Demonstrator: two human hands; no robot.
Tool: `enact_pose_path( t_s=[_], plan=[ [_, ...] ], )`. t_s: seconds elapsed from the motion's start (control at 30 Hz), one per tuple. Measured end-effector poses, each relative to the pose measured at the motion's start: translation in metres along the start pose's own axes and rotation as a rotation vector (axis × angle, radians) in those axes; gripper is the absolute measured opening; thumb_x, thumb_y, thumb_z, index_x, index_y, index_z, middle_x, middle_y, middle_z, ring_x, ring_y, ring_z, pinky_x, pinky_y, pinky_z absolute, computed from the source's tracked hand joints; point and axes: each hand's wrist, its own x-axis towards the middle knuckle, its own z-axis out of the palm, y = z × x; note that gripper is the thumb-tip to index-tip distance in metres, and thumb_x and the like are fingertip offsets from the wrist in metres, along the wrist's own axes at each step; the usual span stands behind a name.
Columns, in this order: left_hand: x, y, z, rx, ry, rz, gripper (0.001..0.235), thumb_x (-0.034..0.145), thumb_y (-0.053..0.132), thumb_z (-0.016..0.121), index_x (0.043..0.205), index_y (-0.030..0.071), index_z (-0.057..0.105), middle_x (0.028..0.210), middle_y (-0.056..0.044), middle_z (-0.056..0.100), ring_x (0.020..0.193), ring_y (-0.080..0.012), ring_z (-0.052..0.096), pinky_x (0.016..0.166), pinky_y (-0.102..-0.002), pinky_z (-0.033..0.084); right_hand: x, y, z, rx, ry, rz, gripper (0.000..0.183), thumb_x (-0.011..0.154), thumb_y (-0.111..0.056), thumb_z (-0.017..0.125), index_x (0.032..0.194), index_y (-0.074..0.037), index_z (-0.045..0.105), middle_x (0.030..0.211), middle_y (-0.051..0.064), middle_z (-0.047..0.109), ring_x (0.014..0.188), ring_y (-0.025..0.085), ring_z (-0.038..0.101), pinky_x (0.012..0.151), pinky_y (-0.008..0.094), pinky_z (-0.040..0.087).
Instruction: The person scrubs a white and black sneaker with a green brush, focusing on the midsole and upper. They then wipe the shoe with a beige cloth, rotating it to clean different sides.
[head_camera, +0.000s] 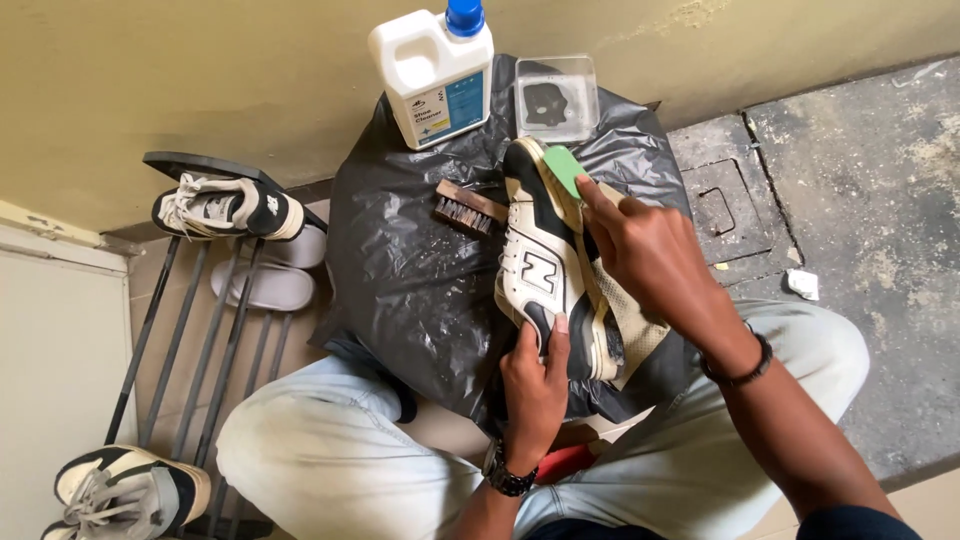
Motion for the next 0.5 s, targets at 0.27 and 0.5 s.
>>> enact_pose_path(
  t_s=[0.27,0.5],
  plan=[
    [0.001,0.001,-0.001,-0.009,-0.020,-0.028,0.033,0.104,0.031,0.057,0.083,0.006,0.050,0.062,-0.007,0.057,0.050,-0.0158,0.040,0.048,-0.037,0.038,-0.030,0.006,0.015,0.018,0.128,-0.062,0.043,0.102,0.001,0.063,0.145,-0.001,0.060,0.056,0.004,0.052,0.039,0.016,0.037,0.036,0.031,0.028],
    [0.001,-0.001,-0.001,-0.009,-0.017,-0.023,0.035,0.105,0.030,0.057,0.081,0.006,0.048,0.058,-0.004,0.046,0.049,-0.0145,0.030,0.046,-0.036,0.032,-0.045,0.006,0.020,0.026,0.155,-0.057,0.042,0.103,-0.002,0.065,0.145,-0.004,0.061,0.057,0.003,0.053,0.041,0.015,0.038,0.037,0.030,0.028]
  ],
)
